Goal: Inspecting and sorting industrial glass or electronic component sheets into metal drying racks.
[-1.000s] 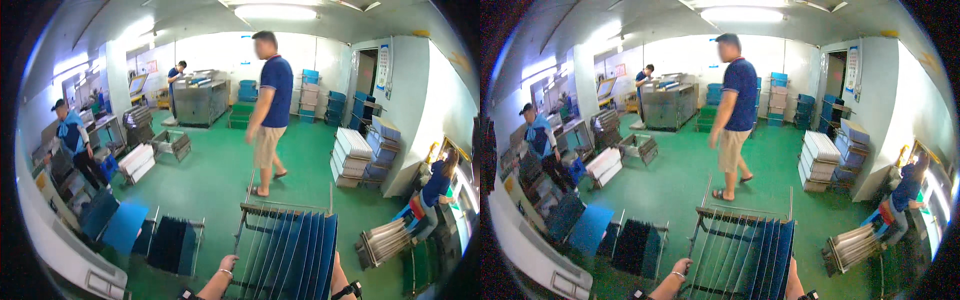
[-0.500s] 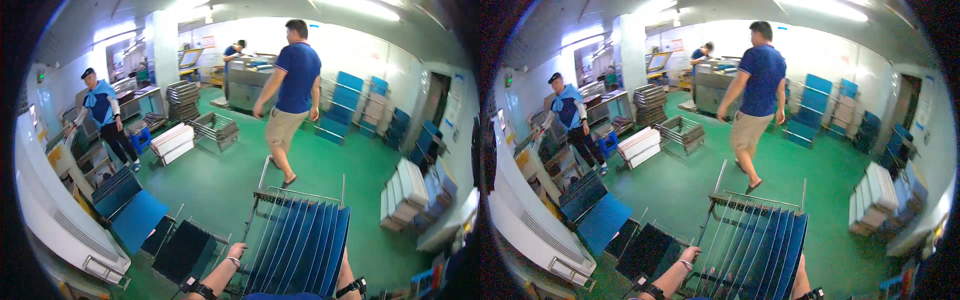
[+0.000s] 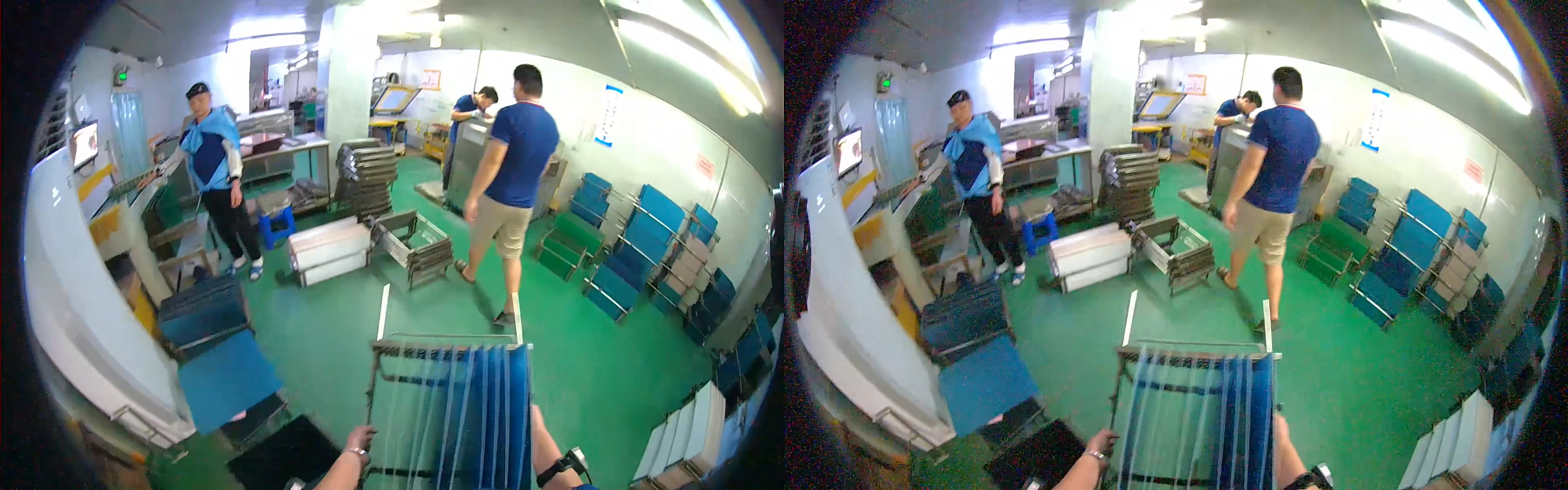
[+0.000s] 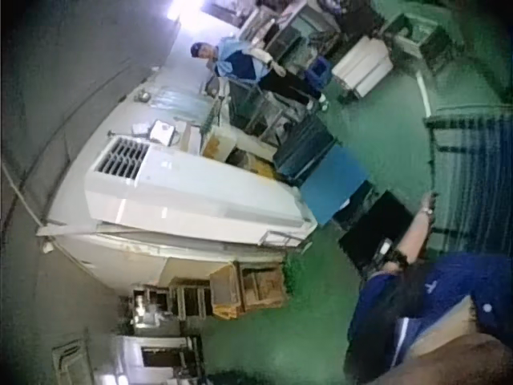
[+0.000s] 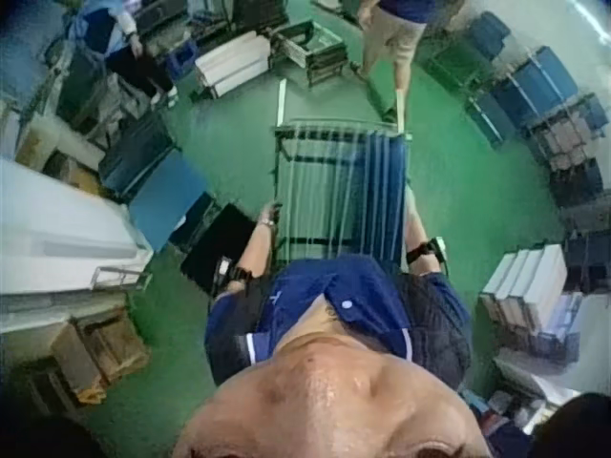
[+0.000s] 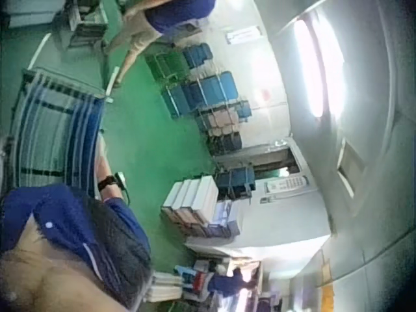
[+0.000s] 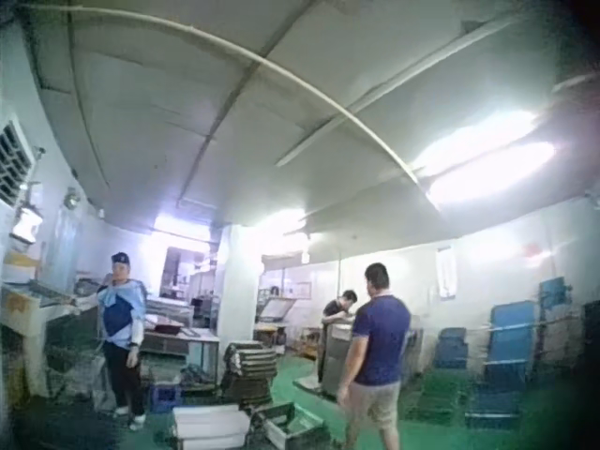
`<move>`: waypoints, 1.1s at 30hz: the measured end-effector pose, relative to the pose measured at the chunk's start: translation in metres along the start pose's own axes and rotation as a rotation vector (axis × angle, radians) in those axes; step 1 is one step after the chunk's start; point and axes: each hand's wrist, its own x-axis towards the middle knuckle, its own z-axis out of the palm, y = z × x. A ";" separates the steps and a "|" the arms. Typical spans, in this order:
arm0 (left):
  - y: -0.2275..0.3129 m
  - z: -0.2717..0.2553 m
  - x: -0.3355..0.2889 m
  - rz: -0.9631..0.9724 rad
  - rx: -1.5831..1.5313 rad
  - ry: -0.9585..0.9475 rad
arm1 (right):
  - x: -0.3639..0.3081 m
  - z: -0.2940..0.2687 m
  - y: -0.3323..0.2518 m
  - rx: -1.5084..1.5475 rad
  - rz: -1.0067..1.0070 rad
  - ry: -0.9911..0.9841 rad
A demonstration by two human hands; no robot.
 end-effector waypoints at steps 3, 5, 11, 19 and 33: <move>0.024 0.010 0.062 -0.028 -0.065 0.013 | 0.109 0.016 -0.022 0.030 0.146 -0.191; -0.019 -0.052 0.190 0.176 -0.097 0.118 | 0.155 0.093 -0.046 -0.100 0.175 -0.244; 0.093 0.056 0.120 0.123 -0.320 0.145 | 0.289 0.134 -0.109 -0.140 0.249 -0.304; 0.233 0.115 0.126 0.254 -0.516 0.271 | 0.485 0.232 -0.089 -0.052 0.068 -0.498; 0.339 0.033 0.382 0.193 0.023 0.332 | 0.634 0.398 -0.040 -0.033 0.217 -0.343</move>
